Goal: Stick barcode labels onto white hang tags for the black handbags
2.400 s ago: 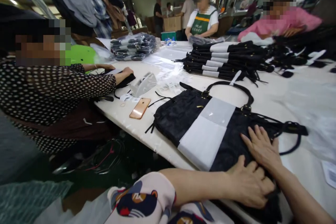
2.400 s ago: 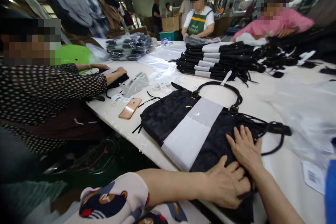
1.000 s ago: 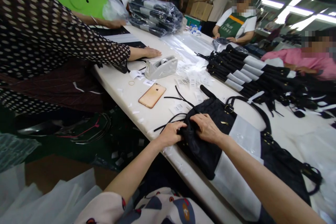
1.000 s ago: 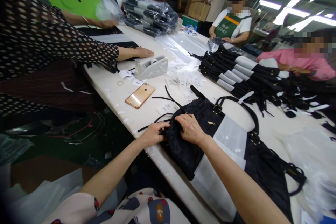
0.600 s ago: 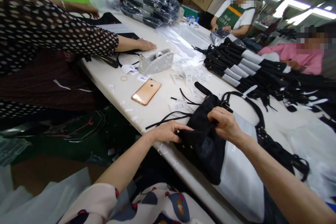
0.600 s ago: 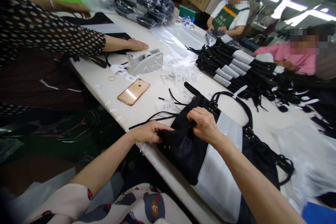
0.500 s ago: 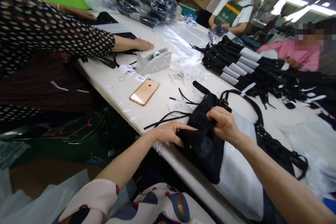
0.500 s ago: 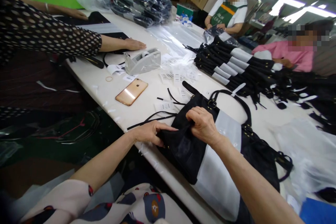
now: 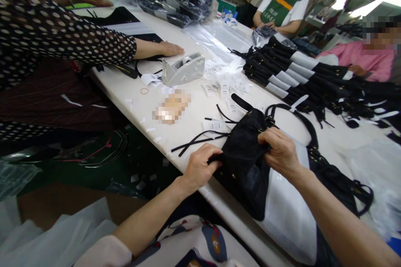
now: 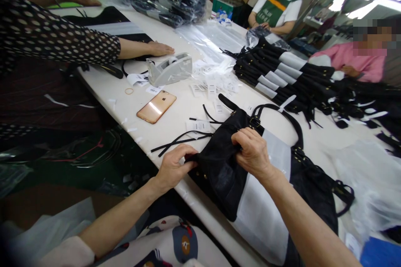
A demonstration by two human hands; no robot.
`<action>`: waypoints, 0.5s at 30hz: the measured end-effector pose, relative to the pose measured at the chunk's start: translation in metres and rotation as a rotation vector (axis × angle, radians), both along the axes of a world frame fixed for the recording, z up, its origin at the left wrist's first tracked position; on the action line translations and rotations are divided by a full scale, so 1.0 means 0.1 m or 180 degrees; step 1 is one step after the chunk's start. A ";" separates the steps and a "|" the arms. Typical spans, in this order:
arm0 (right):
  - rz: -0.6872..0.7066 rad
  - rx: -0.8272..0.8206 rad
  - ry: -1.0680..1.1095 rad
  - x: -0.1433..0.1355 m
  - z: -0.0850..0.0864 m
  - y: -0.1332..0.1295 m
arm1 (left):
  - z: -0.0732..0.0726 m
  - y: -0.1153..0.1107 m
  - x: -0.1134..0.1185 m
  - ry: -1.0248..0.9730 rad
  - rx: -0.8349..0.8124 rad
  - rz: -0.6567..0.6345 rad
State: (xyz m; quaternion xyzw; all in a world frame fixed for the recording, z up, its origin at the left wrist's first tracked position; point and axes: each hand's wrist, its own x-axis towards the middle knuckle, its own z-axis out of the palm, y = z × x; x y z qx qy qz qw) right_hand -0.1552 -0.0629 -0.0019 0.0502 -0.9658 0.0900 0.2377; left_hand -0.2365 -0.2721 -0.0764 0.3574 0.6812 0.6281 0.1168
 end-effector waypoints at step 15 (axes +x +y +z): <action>0.0196 0.0072 -0.0314 0.01 0.02 -0.07 | 0.06 0.15 -0.53 -0.1590 -0.0106 -0.2347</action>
